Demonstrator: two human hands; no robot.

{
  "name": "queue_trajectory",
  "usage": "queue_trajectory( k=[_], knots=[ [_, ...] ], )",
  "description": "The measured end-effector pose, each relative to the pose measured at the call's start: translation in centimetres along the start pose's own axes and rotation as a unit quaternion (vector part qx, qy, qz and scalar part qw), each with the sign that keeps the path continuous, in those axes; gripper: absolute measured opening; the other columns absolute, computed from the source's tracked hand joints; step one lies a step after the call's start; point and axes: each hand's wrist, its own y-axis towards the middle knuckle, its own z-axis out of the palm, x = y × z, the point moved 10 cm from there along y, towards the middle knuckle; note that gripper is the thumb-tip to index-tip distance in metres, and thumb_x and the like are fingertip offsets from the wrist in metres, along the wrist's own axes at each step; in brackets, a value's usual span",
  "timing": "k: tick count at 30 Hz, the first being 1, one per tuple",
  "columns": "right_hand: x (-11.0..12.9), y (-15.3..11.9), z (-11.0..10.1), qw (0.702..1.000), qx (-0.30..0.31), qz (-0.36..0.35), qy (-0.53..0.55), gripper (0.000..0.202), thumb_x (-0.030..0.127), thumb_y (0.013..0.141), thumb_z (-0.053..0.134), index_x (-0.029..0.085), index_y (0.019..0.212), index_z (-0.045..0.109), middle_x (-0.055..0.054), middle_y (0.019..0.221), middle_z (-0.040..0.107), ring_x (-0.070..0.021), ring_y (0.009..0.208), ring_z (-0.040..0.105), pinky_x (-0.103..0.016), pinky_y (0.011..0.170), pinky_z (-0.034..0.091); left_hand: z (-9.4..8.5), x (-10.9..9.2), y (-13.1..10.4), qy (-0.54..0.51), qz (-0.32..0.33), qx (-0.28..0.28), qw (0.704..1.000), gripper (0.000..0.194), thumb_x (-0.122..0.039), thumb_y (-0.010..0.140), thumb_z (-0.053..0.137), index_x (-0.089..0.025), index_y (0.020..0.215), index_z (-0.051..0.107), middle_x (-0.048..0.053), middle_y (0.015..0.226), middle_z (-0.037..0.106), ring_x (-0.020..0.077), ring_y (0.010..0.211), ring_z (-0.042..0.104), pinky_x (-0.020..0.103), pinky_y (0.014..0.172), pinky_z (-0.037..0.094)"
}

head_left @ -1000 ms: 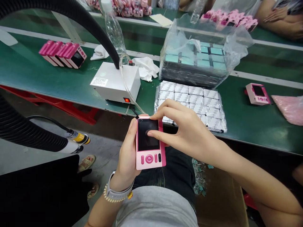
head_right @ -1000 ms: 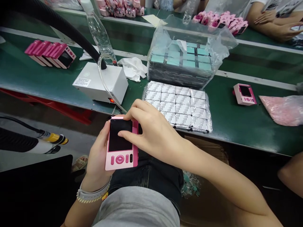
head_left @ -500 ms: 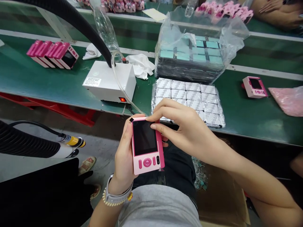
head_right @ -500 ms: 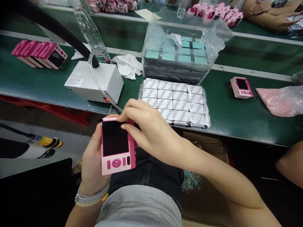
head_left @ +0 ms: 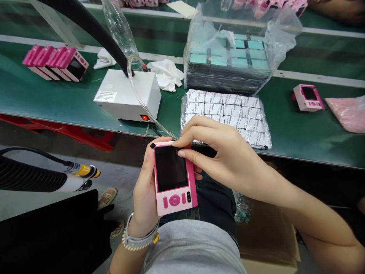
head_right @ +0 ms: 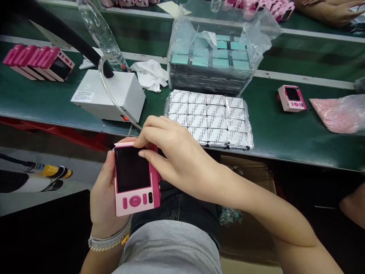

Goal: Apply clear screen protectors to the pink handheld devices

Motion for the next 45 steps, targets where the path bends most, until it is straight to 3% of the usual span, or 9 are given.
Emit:
queue_trajectory(
  k=[3,6,11,16,21,27,34,41,45],
  knots=[
    [0.3,0.0,0.0,1.0,0.001,-0.004,-0.008,0.019,0.003,0.105,0.058,0.017,0.103,0.072,-0.006,0.104,0.069,-0.02,0.097,0.066,-0.035,0.086,0.054,-0.2,-0.1,0.0,0.008,0.003,-0.005,1.0,0.035,-0.053,0.109,0.063,-0.028,0.123,0.083,0.002,0.132,0.079,0.0299,0.131,0.075,0.037,0.103,0.068],
    [0.4,-0.1,0.1,1.0,0.005,-0.005,-0.013,0.018,0.005,0.105,0.06,0.017,0.104,0.072,-0.006,0.105,0.069,-0.0204,0.098,0.066,-0.036,0.086,0.054,-0.2,-0.1,-0.1,0.0,0.002,-0.008,1.0,0.033,-0.052,0.109,0.064,-0.028,0.121,0.084,0.002,0.131,0.08,0.0276,0.129,0.076,0.033,0.102,0.068],
    [0.4,-0.2,0.1,1.0,0.0,-0.005,-0.028,0.012,0.012,0.098,0.079,0.018,0.104,0.07,-0.005,0.105,0.068,-0.0225,0.098,0.065,-0.038,0.086,0.054,0.0,0.4,-0.2,-0.033,-0.025,0.008,0.999,0.037,-0.054,0.11,0.062,-0.028,0.125,0.082,0.002,0.128,0.081,0.0238,0.119,0.08,0.028,0.093,0.069],
    [0.2,-0.2,0.2,1.0,0.002,0.002,-0.013,0.013,0.005,0.102,0.067,0.016,0.101,0.071,-0.005,0.103,0.068,-0.0207,0.096,0.065,-0.037,0.086,0.053,-0.6,0.1,-0.3,0.013,-0.008,-0.016,1.0,0.037,-0.055,0.108,0.065,-0.028,0.126,0.083,0.002,0.137,0.077,0.0297,0.136,0.072,0.033,0.099,0.069],
    [-0.1,-0.3,0.1,1.0,-0.012,0.012,0.004,0.01,0.006,0.101,0.071,0.016,0.101,0.073,-0.004,0.102,0.066,-0.0195,0.096,0.065,-0.035,0.085,0.054,-0.1,0.0,-0.1,0.0,-0.001,0.005,1.0,0.034,-0.053,0.11,0.062,-0.029,0.122,0.083,0.001,0.132,0.078,0.0288,0.134,0.073,0.034,0.102,0.068],
    [-0.4,-0.3,0.3,0.999,-0.016,0.03,0.011,0.011,0.008,0.098,0.074,0.017,0.104,0.072,-0.004,0.105,0.065,-0.0196,0.1,0.065,-0.034,0.088,0.054,0.4,-0.1,-0.3,-0.016,0.0,0.027,1.0,0.035,-0.052,0.111,0.059,-0.028,0.123,0.081,0.001,0.124,0.08,0.021,0.121,0.079,0.024,0.095,0.067],
    [0.0,-0.7,0.4,0.999,-0.024,0.038,-0.013,0.009,0.009,0.102,0.069,0.016,0.107,0.071,-0.004,0.105,0.063,-0.0195,0.1,0.063,-0.036,0.089,0.053,1.3,0.7,-0.3,-0.075,-0.043,0.071,0.994,0.034,-0.052,0.112,0.055,-0.03,0.126,0.075,0.004,0.108,0.08,0.0223,0.078,0.081,0.037,0.069,0.071],
    [1.2,-1.1,0.9,0.997,-0.007,0.025,-0.07,0.023,0.003,0.106,0.052,0.018,0.112,0.069,-0.008,0.112,0.063,-0.0207,0.105,0.063,-0.041,0.095,0.053,0.8,-0.1,-0.1,-0.048,-0.012,0.047,0.998,0.036,-0.051,0.112,0.054,-0.028,0.119,0.08,0.002,0.105,0.077,0.0212,0.096,0.079,0.034,0.091,0.068],
    [1.3,-1.0,0.4,0.997,-0.049,0.021,-0.054,0.011,0.01,0.104,0.066,0.021,0.103,0.068,-0.005,0.104,0.063,-0.0215,0.1,0.064,-0.041,0.09,0.054,0.6,-0.3,-0.3,-0.022,0.003,0.034,0.999,0.035,-0.051,0.111,0.055,-0.029,0.12,0.081,0.003,0.111,0.078,0.0232,0.102,0.078,0.035,0.091,0.066]
  ],
)
